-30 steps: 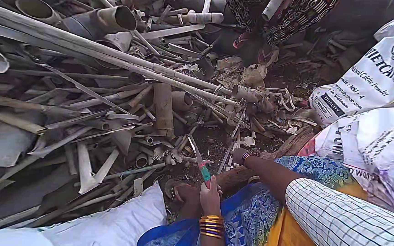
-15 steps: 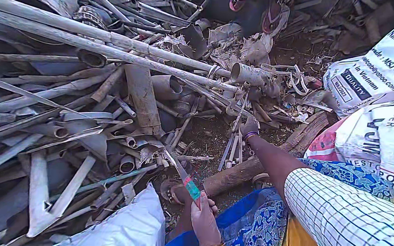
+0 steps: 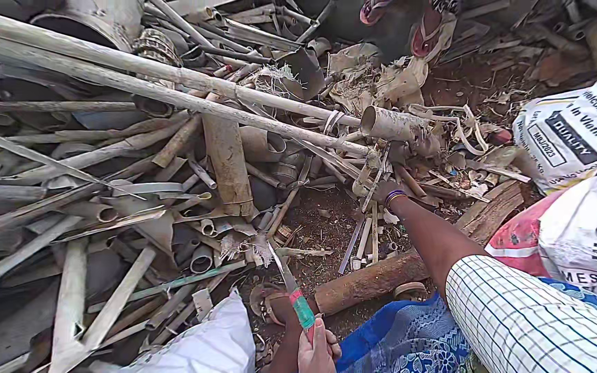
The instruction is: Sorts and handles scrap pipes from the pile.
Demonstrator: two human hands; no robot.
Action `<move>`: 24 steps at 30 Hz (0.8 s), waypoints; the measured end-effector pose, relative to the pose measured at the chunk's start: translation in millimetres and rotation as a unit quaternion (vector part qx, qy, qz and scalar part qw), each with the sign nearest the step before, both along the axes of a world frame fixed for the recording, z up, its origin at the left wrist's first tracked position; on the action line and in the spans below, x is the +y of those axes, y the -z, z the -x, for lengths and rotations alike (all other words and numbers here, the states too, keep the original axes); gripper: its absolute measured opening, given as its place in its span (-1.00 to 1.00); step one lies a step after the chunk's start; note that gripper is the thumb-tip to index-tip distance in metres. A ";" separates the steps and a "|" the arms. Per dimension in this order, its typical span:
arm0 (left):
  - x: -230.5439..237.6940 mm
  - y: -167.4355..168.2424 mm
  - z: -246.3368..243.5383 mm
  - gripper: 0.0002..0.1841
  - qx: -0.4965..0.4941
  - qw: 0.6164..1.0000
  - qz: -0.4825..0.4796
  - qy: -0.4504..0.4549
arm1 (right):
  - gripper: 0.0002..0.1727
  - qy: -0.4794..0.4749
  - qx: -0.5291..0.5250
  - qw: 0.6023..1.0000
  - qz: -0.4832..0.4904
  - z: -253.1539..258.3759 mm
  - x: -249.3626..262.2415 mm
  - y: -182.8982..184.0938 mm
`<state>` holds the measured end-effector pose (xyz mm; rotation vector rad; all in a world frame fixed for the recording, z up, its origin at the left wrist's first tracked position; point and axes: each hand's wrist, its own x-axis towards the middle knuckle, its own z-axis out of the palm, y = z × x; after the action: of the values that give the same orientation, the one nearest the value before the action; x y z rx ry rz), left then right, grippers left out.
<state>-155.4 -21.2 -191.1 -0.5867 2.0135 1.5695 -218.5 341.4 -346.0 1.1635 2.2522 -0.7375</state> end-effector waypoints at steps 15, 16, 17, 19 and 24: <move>8.4 -2.6 -17.6 -0.66 0.025 0.995 0.038 0.089 | -0.42 -0.078 -0.075 0.993 0.054 -62.7 -26.5 -79.4; 9.5 -0.9 -18.0 -0.62 0.029 0.993 0.047 0.101 | -0.42 -0.086 -0.084 0.991 0.055 -70.8 -24.0 -92.3; 10.6 2.0 -17.9 -0.60 0.035 0.991 0.060 0.114 | -0.43 -0.096 -0.089 0.990 0.047 -79.3 -20.8 -103.7; 10.7 7.1 -16.8 -0.58 0.043 0.985 0.084 0.142 | -0.43 -0.107 -0.091 0.990 0.022 -96.6 -15.2 -128.8; 9.4 21.5 -16.8 -0.50 0.029 0.974 0.119 0.193 | -0.42 -0.139 -0.075 0.987 -0.030 -129.8 9.0 -184.3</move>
<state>-138.6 -11.8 -212.6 -0.2155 2.2145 1.1374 -88.7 350.4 -161.8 0.8733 2.2587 -0.4602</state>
